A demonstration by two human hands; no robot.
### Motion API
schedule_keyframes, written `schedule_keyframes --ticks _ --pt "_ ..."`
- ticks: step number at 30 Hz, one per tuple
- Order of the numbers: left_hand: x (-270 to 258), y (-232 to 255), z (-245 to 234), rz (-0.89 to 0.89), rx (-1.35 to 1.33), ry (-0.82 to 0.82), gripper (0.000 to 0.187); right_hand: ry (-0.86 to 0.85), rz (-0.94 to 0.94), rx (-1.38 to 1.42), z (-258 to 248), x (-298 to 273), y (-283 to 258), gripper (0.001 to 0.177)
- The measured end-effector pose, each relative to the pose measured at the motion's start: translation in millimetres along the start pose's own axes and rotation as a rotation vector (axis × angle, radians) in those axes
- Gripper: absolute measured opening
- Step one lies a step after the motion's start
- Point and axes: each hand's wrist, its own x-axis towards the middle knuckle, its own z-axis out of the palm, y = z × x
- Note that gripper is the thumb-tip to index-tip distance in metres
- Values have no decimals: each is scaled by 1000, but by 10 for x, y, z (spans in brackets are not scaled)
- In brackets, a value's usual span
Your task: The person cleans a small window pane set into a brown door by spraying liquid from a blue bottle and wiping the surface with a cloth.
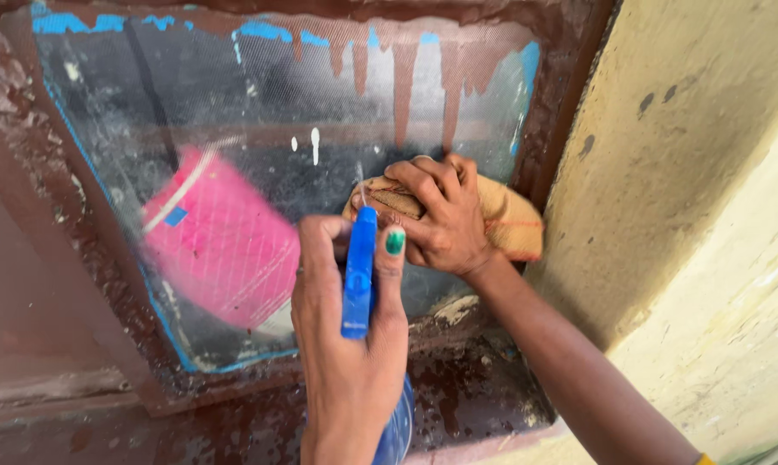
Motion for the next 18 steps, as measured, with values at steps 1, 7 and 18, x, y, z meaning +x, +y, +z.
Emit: schedule_keyframes --ticks 1,7,18 --pt "0 12 16 -39 17 -31 28 3 -2 -6 -21 41 110 36" --pt "-31 30 151 -15 20 -46 30 244 386 -171 -29 292 501 38" --pt "-53 32 335 34 -53 -23 29 38 105 -125 -82 -89 268 36"
